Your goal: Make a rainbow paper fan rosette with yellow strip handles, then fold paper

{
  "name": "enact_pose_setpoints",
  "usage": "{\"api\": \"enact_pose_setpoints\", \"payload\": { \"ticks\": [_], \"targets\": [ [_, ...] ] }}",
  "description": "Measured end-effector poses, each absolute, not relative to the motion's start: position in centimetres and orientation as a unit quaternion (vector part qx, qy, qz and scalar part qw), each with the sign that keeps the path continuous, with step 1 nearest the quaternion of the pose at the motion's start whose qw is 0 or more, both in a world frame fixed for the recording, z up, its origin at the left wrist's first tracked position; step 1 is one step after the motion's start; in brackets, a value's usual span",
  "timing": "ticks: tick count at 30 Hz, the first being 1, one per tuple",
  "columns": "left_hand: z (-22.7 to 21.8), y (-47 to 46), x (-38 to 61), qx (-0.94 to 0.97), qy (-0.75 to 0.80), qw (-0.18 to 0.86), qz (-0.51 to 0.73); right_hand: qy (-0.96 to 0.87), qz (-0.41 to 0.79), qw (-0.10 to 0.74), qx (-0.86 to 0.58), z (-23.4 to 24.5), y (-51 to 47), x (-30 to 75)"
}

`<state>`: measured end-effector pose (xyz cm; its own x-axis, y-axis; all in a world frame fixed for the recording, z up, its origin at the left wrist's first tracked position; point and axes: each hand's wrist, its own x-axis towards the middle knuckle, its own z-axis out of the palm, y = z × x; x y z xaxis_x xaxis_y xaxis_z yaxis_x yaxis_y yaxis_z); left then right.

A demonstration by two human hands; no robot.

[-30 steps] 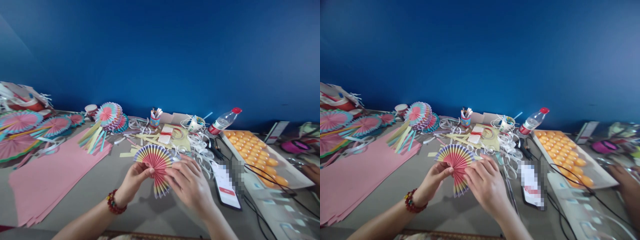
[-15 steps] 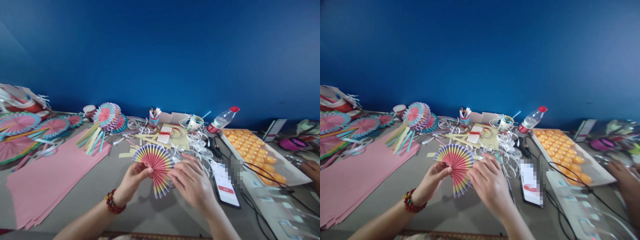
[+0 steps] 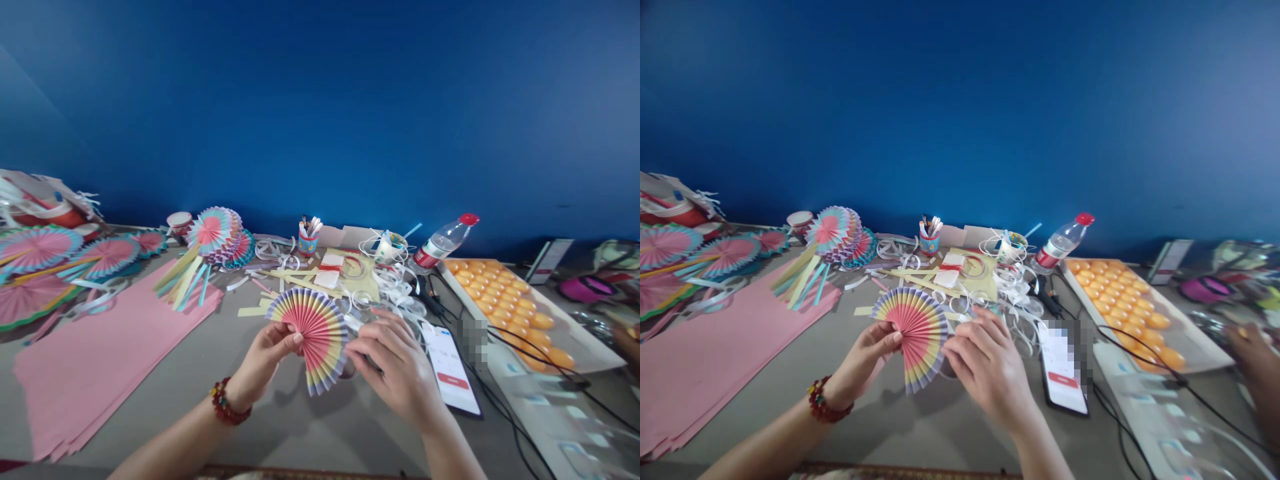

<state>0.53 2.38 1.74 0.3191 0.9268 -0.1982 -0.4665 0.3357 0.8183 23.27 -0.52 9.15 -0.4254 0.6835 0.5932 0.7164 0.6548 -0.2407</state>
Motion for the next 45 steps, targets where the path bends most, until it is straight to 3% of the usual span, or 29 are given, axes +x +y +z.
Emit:
{"api": "enact_pose_setpoints", "payload": {
  "ticks": [5, 8, 11, 14, 30, 45],
  "targets": [
    [1.2, 2.7, 0.6, 0.306, 0.352, 0.742, 0.481, -0.809, 0.043, 0.392, -0.436, 7.4, -0.1, 24.0],
    [1.1, 2.9, 0.8, 0.315, 0.354, 0.742, 0.475, -0.744, 0.202, 0.406, -0.491, 5.6, 0.6, 23.9],
    [0.9, 3.0, 0.9, 0.335, 0.353, 0.739, 0.465, -0.673, 0.389, 0.441, -0.449, 4.1, 1.6, 23.1],
    [0.6, 2.9, 0.9, 0.362, 0.344, 0.737, 0.456, -0.613, 0.497, 0.459, -0.407, 3.0, 2.3, 22.0],
    [-1.1, 2.9, 1.5, 0.408, 0.325, 0.68, 0.515, -0.544, 0.507, 0.515, -0.426, 0.1, 2.2, 21.5],
    [-1.8, 2.8, 1.2, 0.351, 0.359, 0.696, 0.513, -0.544, 0.576, 0.471, -0.387, 0.6, 2.1, 21.8]
  ]
}}
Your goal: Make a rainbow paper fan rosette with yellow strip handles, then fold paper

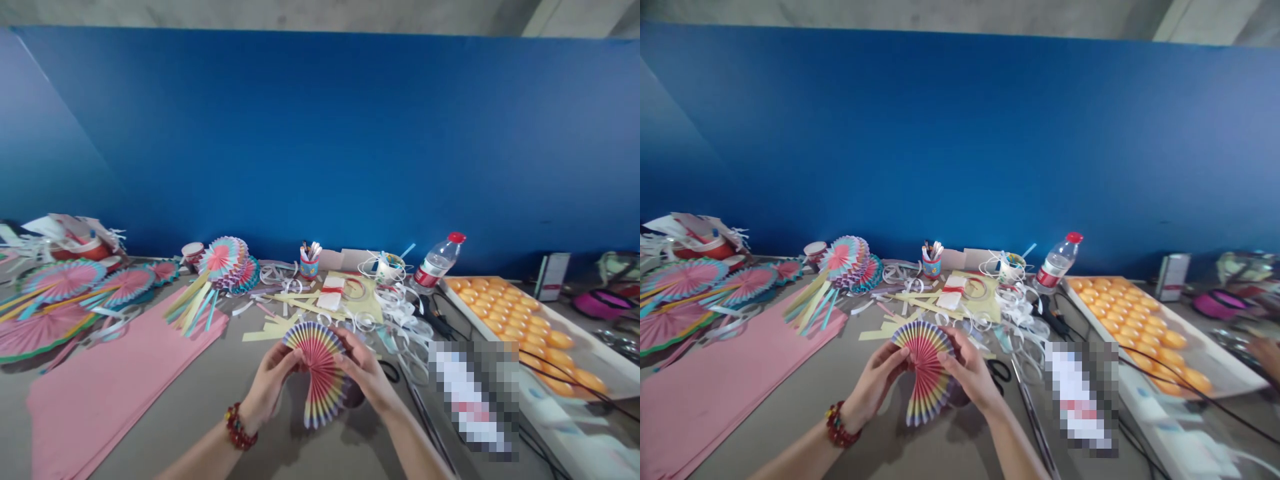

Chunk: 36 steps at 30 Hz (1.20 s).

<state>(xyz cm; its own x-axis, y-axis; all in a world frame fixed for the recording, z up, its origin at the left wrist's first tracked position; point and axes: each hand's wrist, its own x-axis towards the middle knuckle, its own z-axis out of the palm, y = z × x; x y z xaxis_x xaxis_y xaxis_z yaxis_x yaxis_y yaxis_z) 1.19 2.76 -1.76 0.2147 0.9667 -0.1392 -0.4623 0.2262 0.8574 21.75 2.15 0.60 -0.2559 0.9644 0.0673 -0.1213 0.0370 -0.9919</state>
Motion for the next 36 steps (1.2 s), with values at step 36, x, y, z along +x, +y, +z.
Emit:
{"api": "enact_pose_setpoints", "payload": {
  "ticks": [36],
  "targets": [
    [-0.6, 3.4, 0.4, 0.335, 0.345, 0.733, 0.481, -0.463, 0.607, 0.487, -0.424, -0.1, 1.1, 20.0]
  ]
}}
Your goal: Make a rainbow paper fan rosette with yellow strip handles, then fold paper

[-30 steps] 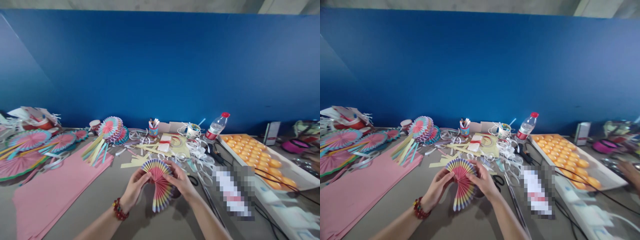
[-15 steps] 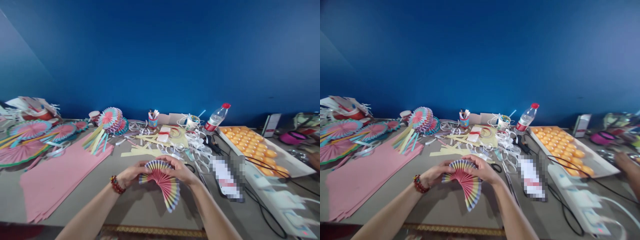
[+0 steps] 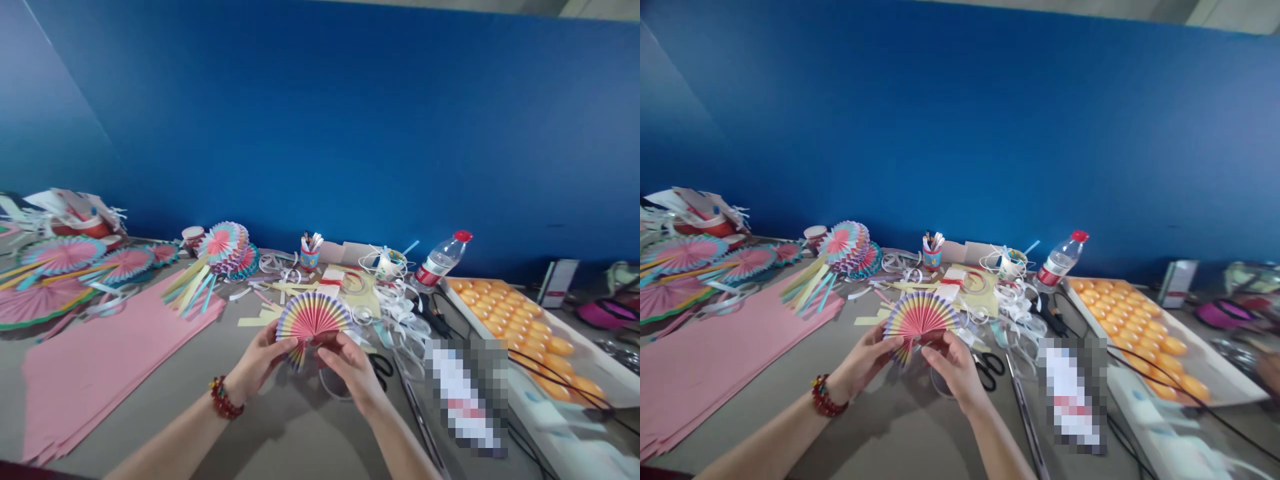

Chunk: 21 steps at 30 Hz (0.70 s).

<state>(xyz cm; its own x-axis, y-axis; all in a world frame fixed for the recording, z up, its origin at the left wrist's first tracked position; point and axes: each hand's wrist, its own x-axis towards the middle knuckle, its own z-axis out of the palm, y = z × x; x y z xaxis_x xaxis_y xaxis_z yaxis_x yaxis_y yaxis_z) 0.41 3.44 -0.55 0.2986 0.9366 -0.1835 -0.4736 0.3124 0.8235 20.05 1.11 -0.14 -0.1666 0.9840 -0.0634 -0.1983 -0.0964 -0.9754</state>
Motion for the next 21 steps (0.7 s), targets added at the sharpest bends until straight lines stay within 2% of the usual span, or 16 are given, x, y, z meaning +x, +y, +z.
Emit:
{"api": "enact_pose_setpoints", "payload": {
  "ticks": [6, 11, 21],
  "targets": [
    [-1.1, 2.9, 0.8, 0.418, 0.348, 0.682, 0.49, -0.515, 0.535, 0.491, -0.456, -1.1, 0.9, 19.1],
    [-0.8, 2.6, 0.9, 0.428, 0.341, 0.686, 0.481, -0.524, 0.505, 0.499, -0.47, -1.4, 1.0, 19.2],
    [-0.8, 2.9, 0.9, 0.357, 0.328, 0.716, 0.502, -0.487, 0.547, 0.507, -0.454, -1.1, 0.8, 19.0]
  ]
}}
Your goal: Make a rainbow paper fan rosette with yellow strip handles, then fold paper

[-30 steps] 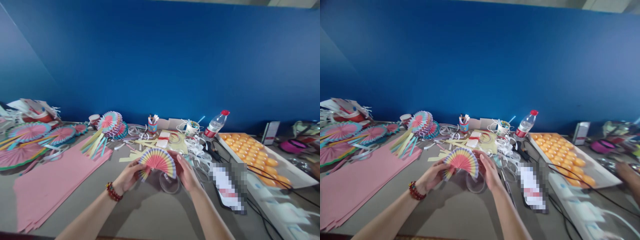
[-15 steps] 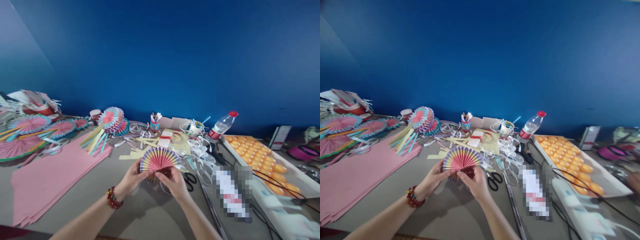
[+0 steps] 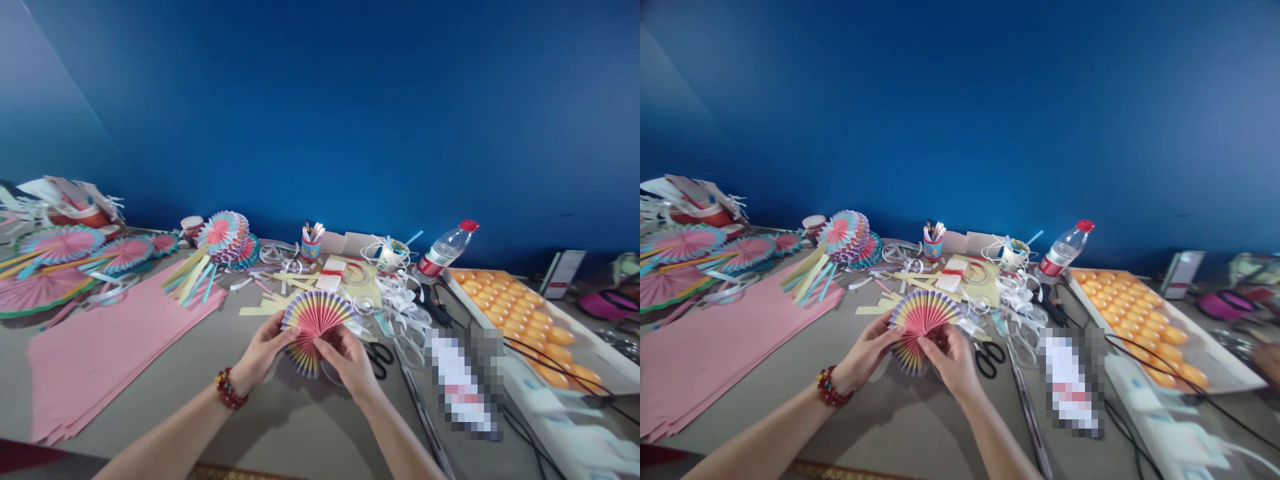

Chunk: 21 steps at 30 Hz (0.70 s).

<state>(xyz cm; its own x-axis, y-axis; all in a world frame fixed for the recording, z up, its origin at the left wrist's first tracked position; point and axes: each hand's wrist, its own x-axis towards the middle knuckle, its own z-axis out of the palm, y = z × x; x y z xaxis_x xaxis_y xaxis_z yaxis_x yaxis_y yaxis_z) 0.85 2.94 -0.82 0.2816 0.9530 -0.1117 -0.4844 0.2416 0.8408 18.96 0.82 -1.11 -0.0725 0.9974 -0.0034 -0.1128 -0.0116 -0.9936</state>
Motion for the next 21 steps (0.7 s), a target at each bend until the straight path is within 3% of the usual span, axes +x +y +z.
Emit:
{"api": "enact_pose_setpoints", "payload": {
  "ticks": [8, 21],
  "targets": [
    [-0.4, 2.9, 0.9, 0.347, 0.341, 0.717, 0.5, -0.377, 0.541, 0.589, -0.467, -0.5, 1.0, 19.8],
    [-0.9, 3.5, -0.1, 0.374, 0.337, 0.721, 0.477, -0.402, 0.575, 0.557, -0.444, -0.6, 0.7, 20.0]
  ]
}}
